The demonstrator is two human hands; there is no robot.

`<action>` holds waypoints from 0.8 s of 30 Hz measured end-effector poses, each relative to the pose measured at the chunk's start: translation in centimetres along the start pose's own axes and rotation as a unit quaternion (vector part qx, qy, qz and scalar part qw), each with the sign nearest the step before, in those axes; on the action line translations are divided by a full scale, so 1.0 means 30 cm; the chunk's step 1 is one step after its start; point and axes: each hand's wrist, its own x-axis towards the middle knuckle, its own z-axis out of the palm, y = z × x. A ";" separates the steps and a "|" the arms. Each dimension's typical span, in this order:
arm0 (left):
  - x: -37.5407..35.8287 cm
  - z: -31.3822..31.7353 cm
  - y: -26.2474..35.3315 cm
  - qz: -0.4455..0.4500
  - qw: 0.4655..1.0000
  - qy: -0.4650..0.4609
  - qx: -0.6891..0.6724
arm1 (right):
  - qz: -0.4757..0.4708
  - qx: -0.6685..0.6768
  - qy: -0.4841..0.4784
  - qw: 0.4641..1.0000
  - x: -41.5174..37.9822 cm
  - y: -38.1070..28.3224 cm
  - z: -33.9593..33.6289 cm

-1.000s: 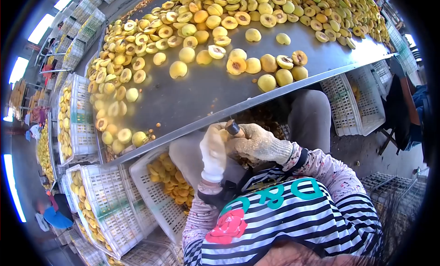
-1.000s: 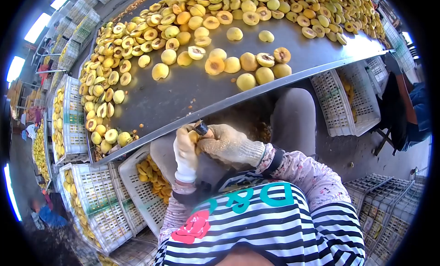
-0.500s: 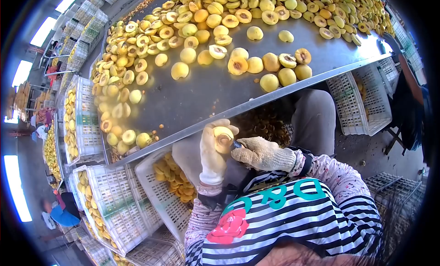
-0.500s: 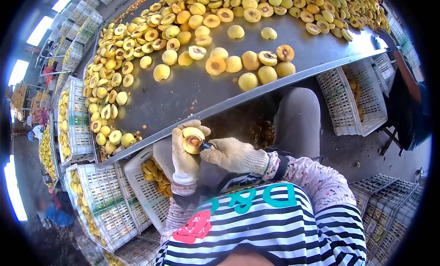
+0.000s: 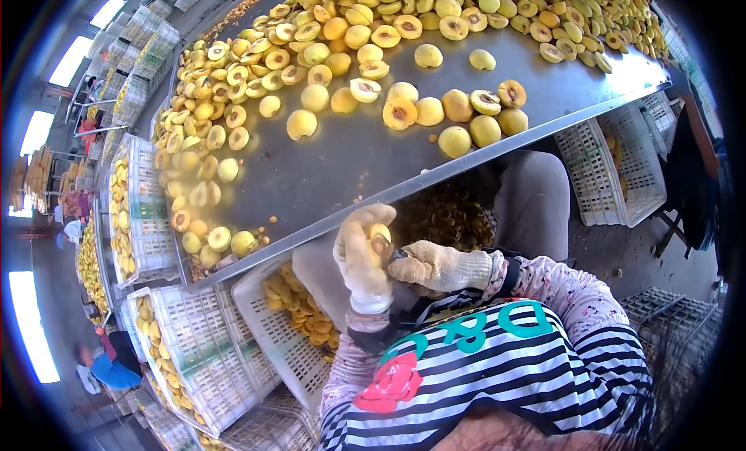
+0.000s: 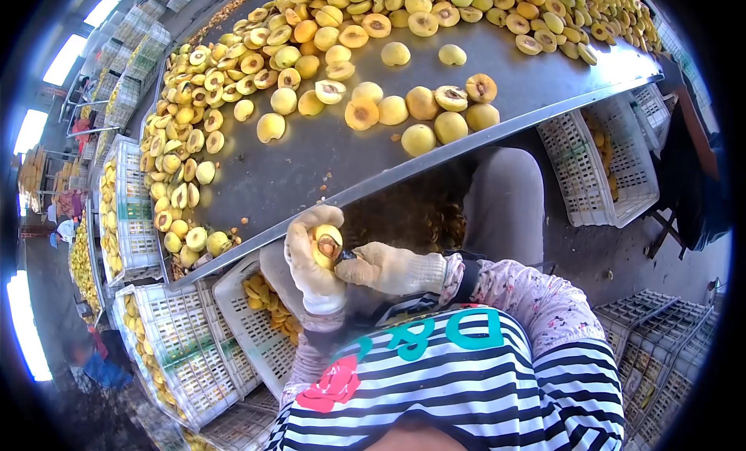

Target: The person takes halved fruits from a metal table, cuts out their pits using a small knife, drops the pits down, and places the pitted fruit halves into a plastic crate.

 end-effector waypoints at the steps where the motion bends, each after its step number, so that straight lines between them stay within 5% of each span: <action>1: 0.002 0.001 0.008 0.016 0.999 -0.015 -0.033 | 0.008 0.038 -0.023 0.999 0.001 -0.007 -0.006; 3: 0.012 -0.003 0.025 -0.022 0.996 -0.053 -0.069 | -0.027 0.059 -0.040 0.997 0.007 0.000 -0.018; 7: 0.075 -0.042 0.091 -0.147 0.967 -0.197 -0.070 | -0.206 -0.019 0.090 0.974 0.020 0.046 0.028; 8: 0.086 -0.049 0.098 -0.173 0.956 -0.229 -0.065 | -0.146 0.063 0.009 0.987 0.018 0.053 0.016; 10: 0.062 -0.024 0.079 0.045 0.986 -0.144 0.076 | -0.018 0.225 -0.151 0.962 -0.017 0.011 -0.018; 12: 0.025 0.012 0.050 0.260 0.941 -0.048 0.212 | 0.035 0.370 -0.240 0.897 -0.035 -0.004 -0.002; 13: 0.014 0.026 0.043 0.229 0.968 -0.053 0.087 | 0.001 0.343 -0.219 0.913 -0.032 0.013 0.008; 15: 0.052 0.010 0.088 -0.026 0.989 -0.102 0.104 | -0.052 0.221 -0.105 0.968 -0.028 0.017 0.020; 17: 0.125 -0.055 0.084 -0.268 0.945 -0.186 0.023 | -0.124 0.053 0.066 0.989 0.015 0.063 0.038; 20: 0.112 -0.022 0.099 -0.228 0.965 -0.111 -0.068 | -0.037 0.194 -0.042 0.979 -0.015 0.014 -0.001; 21: 0.067 0.038 0.100 -0.111 0.993 -0.024 -0.012 | 0.011 0.251 -0.075 0.965 -0.018 0.013 -0.012; 22: 0.034 0.082 0.090 -0.092 0.988 0.087 -0.090 | 0.015 0.327 -0.134 0.935 -0.019 0.017 -0.015; 24: 0.035 0.004 0.012 0.010 0.995 -0.102 -0.011 | 0.029 0.470 -0.245 0.847 -0.028 0.042 0.006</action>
